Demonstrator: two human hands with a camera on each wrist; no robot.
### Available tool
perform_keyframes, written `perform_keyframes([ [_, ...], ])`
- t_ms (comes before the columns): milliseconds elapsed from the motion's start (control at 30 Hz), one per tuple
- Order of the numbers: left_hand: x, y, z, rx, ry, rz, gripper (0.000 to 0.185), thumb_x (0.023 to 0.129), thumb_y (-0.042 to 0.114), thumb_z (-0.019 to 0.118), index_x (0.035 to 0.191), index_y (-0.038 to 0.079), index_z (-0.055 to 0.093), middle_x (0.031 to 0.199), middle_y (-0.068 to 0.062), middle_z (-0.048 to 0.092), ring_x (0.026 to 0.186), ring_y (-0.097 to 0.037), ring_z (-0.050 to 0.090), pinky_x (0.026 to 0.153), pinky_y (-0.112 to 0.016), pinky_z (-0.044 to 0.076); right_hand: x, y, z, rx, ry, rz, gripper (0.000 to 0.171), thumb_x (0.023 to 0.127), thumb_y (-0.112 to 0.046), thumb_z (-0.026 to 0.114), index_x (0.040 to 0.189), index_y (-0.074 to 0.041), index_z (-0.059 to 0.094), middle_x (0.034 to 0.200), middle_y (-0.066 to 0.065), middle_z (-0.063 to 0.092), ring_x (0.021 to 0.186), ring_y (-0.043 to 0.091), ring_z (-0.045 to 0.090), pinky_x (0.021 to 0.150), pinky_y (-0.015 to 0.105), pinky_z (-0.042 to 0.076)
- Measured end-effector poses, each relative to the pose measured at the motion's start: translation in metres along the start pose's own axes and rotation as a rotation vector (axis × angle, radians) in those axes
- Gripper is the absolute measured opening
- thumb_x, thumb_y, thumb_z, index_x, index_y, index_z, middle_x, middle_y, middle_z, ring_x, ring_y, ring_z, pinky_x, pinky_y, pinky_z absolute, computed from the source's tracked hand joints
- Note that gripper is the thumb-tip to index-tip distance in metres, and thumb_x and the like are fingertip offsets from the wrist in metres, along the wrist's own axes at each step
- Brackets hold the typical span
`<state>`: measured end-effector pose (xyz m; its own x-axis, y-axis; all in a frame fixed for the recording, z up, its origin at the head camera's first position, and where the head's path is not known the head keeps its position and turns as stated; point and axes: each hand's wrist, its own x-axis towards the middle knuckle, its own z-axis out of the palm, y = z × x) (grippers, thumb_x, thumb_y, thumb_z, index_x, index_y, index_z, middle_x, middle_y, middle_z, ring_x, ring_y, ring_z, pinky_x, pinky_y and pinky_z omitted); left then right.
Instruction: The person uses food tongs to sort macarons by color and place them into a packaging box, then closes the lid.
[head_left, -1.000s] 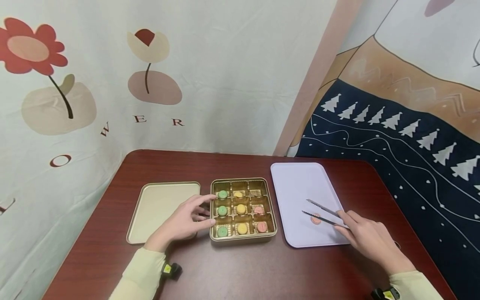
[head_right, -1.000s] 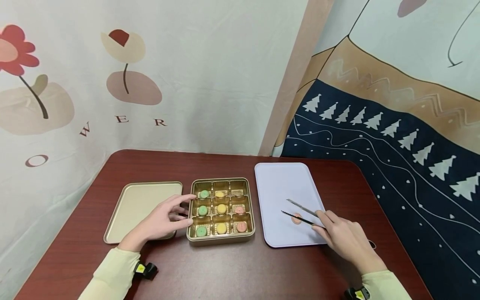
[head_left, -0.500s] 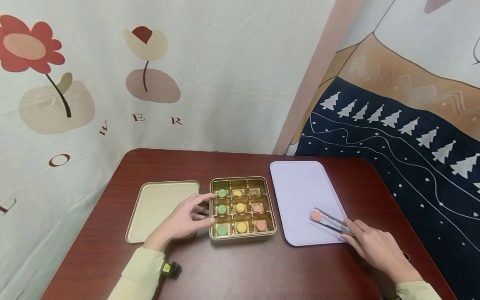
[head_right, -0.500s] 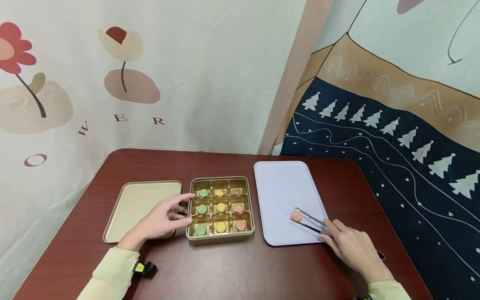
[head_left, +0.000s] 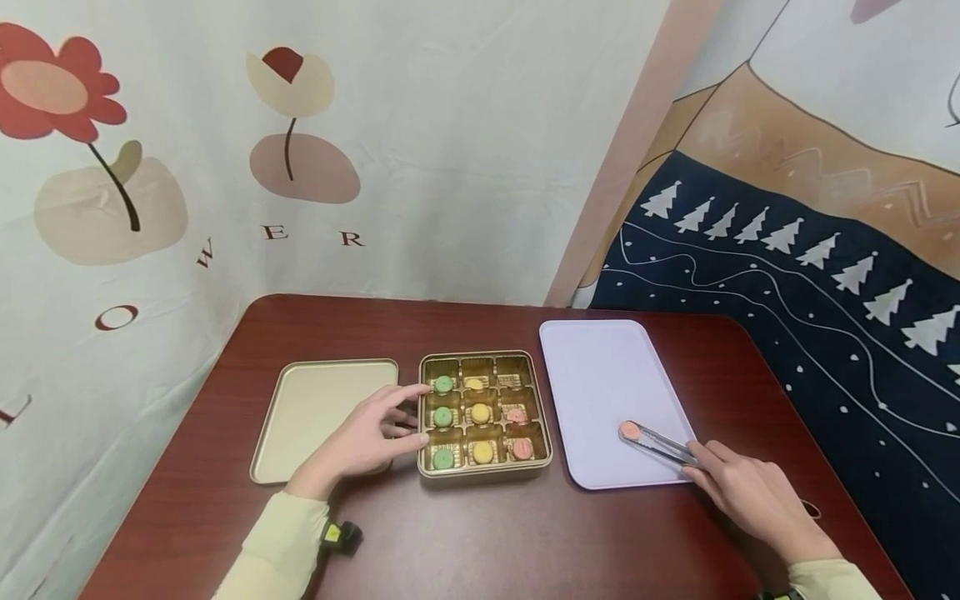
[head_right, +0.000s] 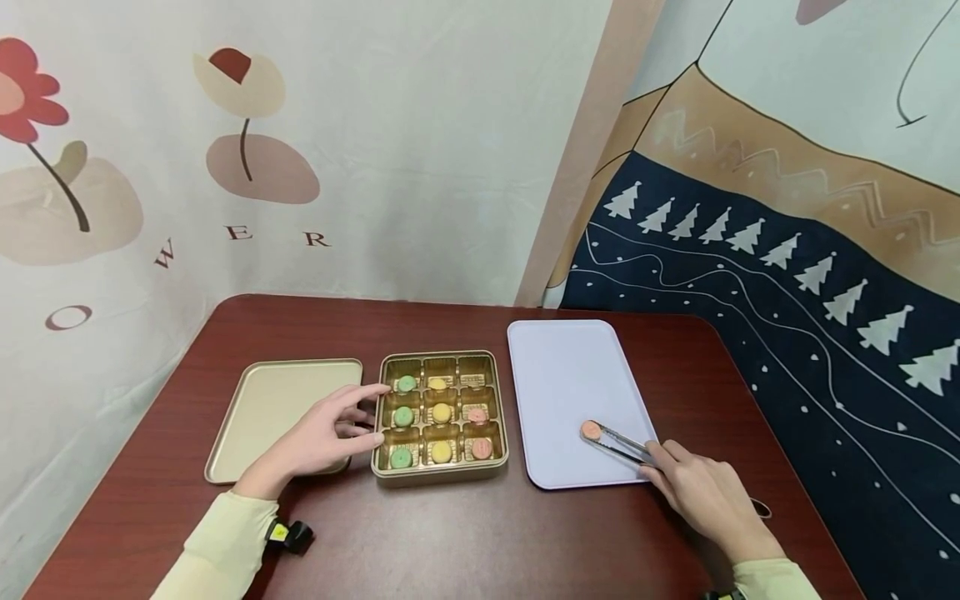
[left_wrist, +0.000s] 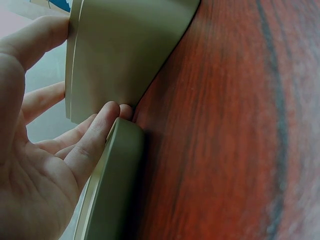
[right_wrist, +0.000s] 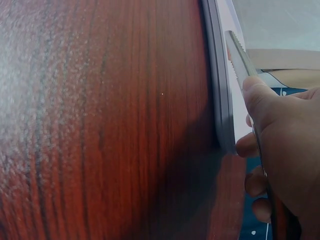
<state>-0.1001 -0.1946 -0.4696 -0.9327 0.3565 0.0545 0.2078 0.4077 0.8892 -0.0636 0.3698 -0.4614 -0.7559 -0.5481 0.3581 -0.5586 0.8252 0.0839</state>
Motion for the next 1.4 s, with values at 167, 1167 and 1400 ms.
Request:
perform_keyframes([
  [167, 0.0, 0.001, -0.001, 0.003, -0.003, 0.0, 0.076, 0.088, 0.022, 0.087, 0.155, 0.016, 0.051, 0.138, -0.013, 0.054, 0.11, -0.028, 0.07, 0.09, -0.026, 0.063, 0.001, -0.001, 0.0, -0.002, -0.018, 0.008, 0.035, 0.084, -0.029, 0.083, 0.114, -0.015, 0.071, 0.084, -0.011, 0.057, 0.056, 0.0, 0.035, 0.041, 0.023, 0.034],
  [1167, -0.001, 0.002, -0.001, 0.009, 0.0, -0.002, 0.076, 0.088, 0.024, 0.087, 0.155, 0.014, 0.051, 0.138, -0.015, 0.054, 0.109, -0.028, 0.07, 0.088, -0.025, 0.063, 0.018, 0.0, -0.009, 0.038, 0.027, 0.021, 0.039, 0.083, -0.026, 0.086, 0.117, -0.011, 0.073, 0.084, -0.008, 0.059, 0.058, -0.001, 0.04, 0.041, 0.021, 0.037],
  [1400, -0.001, 0.002, 0.0, 0.004, -0.001, -0.005, 0.076, 0.088, 0.025, 0.087, 0.155, 0.015, 0.051, 0.138, -0.015, 0.054, 0.109, -0.028, 0.07, 0.089, -0.025, 0.063, 0.042, 0.004, -0.019, 0.046, 0.061, -0.004, 0.037, 0.089, -0.029, 0.082, 0.118, -0.009, 0.072, 0.086, -0.005, 0.062, 0.058, 0.0, 0.042, 0.041, 0.019, 0.038],
])
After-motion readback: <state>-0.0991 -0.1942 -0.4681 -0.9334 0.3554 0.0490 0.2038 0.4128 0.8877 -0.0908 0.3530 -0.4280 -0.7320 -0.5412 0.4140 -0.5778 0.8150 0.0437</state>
